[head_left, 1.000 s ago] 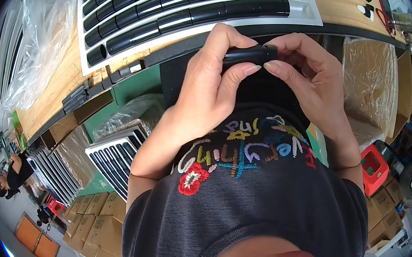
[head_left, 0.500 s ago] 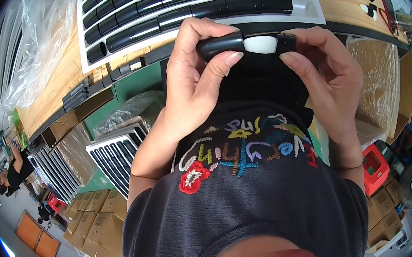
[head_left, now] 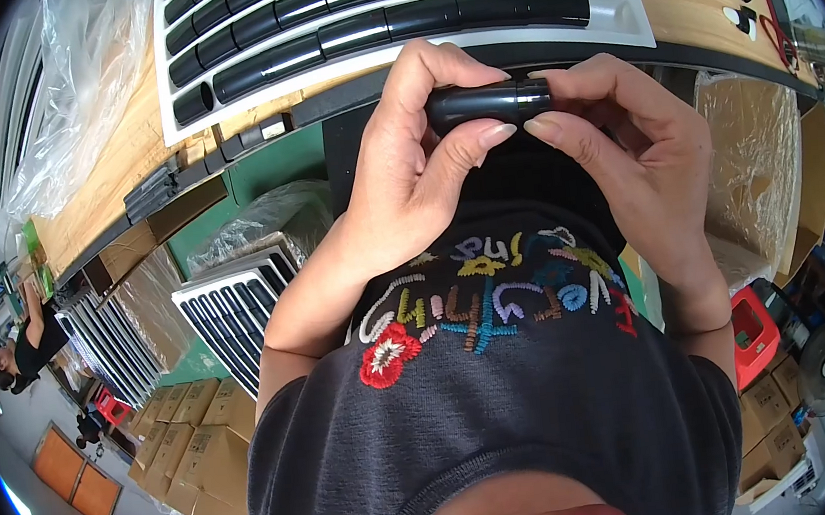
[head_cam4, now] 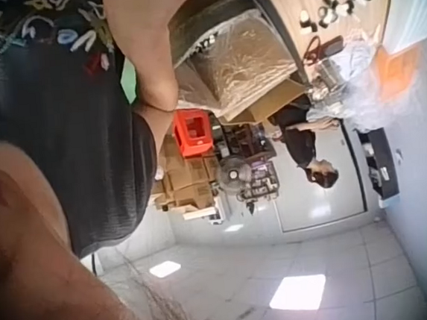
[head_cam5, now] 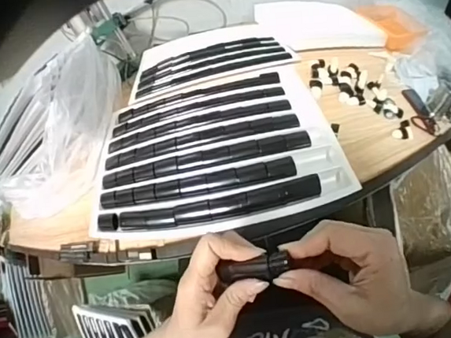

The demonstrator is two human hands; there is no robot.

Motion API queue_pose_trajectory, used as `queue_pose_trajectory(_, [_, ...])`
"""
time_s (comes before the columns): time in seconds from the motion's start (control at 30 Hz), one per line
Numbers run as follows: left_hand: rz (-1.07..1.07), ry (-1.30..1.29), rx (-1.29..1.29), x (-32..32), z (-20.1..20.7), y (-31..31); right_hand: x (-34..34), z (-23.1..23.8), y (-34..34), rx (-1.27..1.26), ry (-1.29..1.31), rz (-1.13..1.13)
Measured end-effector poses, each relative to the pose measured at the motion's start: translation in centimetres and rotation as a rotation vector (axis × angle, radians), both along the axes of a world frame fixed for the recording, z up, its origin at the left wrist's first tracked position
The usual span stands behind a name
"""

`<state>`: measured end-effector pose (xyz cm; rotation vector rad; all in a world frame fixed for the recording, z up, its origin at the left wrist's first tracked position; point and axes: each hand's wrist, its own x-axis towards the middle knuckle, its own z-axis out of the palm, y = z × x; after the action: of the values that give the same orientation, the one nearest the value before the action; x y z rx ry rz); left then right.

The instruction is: Manually placing black cylindrical components into white molded trays on an assembly table.

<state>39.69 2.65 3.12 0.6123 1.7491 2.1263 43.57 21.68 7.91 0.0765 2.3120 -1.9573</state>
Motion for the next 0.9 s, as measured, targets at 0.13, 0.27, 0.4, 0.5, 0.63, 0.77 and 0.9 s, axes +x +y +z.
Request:
queue_pose_trajectory(0.13, [0.014,-0.059,0.066,0.3,-0.5,0.5,0.0,-0.5,-0.2,-0.022,0.020,-0.026])
queue_pose_trajectory(0.27, [-0.006,-0.183,0.197,0.7,-1.0,0.7,-1.0,0.2,0.8,-0.029,-0.083,0.100])
queue_pose_trajectory(0.4, [-0.084,-0.479,0.306,0.6,0.0,1.2,-3.6,-1.4,1.3,0.104,0.235,0.075])
queue_pose_trajectory(0.5, [-0.109,-0.474,0.271,1.0,0.7,2.0,-5.8,-0.5,-0.9,-0.267,-0.182,-0.030])
queue_pose_trajectory(0.63, [-0.084,-0.366,0.186,1.4,1.2,1.9,-5.7,0.0,-2.6,-0.646,-0.389,-0.016])
queue_pose_trajectory(0.77, [-0.044,-0.193,0.090,2.6,1.2,1.5,-4.6,-2.3,-3.0,-0.424,-0.117,0.164])
queue_pose_trajectory(0.9, [-0.032,-0.352,0.053,1.8,0.1,1.5,-5.4,-4.6,-2.7,-0.286,-0.150,0.162])
